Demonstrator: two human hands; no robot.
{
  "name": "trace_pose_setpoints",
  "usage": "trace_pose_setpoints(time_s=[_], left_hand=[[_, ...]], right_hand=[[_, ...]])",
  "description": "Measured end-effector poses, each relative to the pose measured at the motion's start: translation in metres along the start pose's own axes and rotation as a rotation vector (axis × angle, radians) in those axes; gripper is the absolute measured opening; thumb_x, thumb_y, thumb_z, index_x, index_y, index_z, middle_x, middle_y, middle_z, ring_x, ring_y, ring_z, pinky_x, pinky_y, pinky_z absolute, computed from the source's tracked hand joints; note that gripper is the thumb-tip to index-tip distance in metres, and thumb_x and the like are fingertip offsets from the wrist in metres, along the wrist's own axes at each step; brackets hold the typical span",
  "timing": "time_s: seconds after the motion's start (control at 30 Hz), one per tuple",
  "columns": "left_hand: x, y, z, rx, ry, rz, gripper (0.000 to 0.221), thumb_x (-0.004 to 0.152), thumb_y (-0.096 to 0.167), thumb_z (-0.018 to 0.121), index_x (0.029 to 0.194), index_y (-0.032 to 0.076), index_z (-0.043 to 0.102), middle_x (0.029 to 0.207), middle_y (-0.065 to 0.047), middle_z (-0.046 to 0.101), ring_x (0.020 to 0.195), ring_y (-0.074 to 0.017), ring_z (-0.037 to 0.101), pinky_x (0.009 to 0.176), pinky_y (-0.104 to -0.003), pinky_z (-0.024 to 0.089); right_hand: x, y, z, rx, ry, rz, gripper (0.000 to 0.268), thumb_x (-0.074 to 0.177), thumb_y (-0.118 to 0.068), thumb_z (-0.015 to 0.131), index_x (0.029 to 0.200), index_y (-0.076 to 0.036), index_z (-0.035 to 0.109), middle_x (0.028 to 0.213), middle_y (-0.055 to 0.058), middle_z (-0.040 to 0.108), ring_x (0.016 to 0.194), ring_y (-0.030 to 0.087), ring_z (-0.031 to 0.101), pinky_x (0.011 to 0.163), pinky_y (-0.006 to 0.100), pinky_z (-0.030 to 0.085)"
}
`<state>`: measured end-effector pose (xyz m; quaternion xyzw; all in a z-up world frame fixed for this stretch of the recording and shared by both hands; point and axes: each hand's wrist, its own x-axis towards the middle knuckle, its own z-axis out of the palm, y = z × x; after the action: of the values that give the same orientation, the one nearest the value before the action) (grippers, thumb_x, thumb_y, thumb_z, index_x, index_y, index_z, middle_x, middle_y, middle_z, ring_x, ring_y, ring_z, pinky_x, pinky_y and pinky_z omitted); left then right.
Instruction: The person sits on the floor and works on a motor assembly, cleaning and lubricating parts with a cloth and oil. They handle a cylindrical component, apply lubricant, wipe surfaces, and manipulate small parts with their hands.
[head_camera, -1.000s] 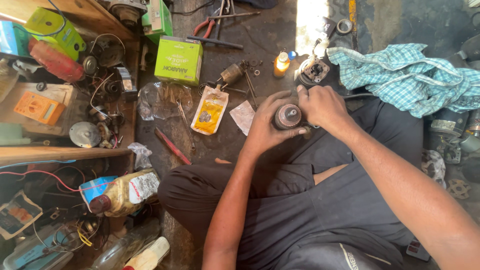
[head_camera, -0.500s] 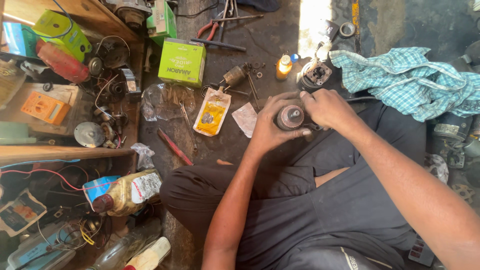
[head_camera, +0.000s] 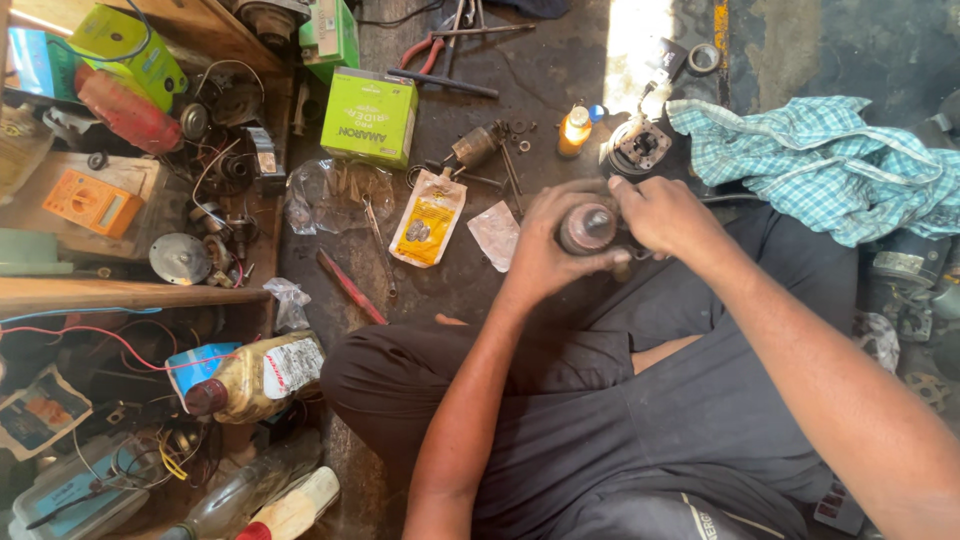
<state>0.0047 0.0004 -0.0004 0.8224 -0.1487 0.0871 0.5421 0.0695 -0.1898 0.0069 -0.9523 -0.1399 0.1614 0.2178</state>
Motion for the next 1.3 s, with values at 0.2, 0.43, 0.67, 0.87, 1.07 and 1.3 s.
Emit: trace_pose_setpoints(time_s=[0.2,0.43,0.67,0.87,1.07,1.3], left_hand=[[-0.005,0.000,0.002,-0.037,0.028,0.045,0.067,0.062,0.036,0.097,0.119,0.012,0.070,0.139,-0.008,0.064,0.132,-0.0309,0.058,0.115,-0.048,0.042],[-0.002,-0.006,0.003,0.010,0.020,-0.014,0.068,0.064,0.035,0.095,0.122,0.014,0.067,0.138,-0.008,0.064,0.130,-0.0318,0.058,0.113,-0.044,0.043],[-0.010,-0.010,-0.003,-0.023,-0.060,-0.045,0.080,0.064,0.034,0.096,0.132,0.011,0.061,0.141,-0.012,0.059,0.134,-0.0339,0.054,0.114,-0.045,0.041],[-0.014,-0.062,-0.064,-0.258,-0.155,-0.239,0.086,0.069,0.035,0.094,0.141,0.009,0.055,0.139,-0.011,0.061,0.134,-0.0269,0.055,0.115,-0.042,0.041],[0.040,-0.180,-0.061,0.598,0.207,-0.224,0.066,0.073,0.027,0.085,0.130,0.004,0.061,0.131,-0.018,0.065,0.124,-0.0405,0.060,0.106,-0.051,0.046],[0.046,-0.222,-0.036,0.731,0.118,-0.268,0.066,0.073,0.017,0.084,0.131,0.002,0.058,0.125,-0.021,0.064,0.119,-0.0421,0.058,0.105,-0.052,0.041]], right_hand=[[-0.002,-0.010,0.006,0.050,0.079,0.236,0.067,0.108,-0.045,0.042,0.085,0.009,0.074,0.087,0.035,0.068,0.092,0.051,0.067,0.089,0.057,0.051],[-0.002,0.004,-0.005,0.285,-0.114,0.357,0.064,0.104,-0.053,0.040,0.109,0.003,0.071,0.105,0.028,0.071,0.090,0.046,0.070,0.079,0.058,0.057],[-0.011,0.024,-0.022,0.846,-0.051,0.391,0.070,0.103,-0.060,0.027,0.114,-0.006,0.070,0.104,0.013,0.074,0.092,0.022,0.070,0.076,0.038,0.054],[-0.032,0.123,-0.017,-0.145,0.680,-0.014,0.041,0.095,-0.029,0.069,0.126,-0.002,0.068,0.119,0.019,0.072,0.116,0.032,0.066,0.103,0.046,0.048],[-0.039,0.242,0.027,-0.418,0.597,0.155,0.036,0.088,-0.016,0.076,0.122,-0.004,0.076,0.115,0.020,0.072,0.117,0.039,0.058,0.109,0.053,0.039],[-0.085,0.335,0.003,-0.097,0.888,0.350,0.024,0.093,-0.019,0.072,0.100,0.003,0.067,0.093,0.021,0.068,0.086,0.038,0.064,0.086,0.048,0.050]])
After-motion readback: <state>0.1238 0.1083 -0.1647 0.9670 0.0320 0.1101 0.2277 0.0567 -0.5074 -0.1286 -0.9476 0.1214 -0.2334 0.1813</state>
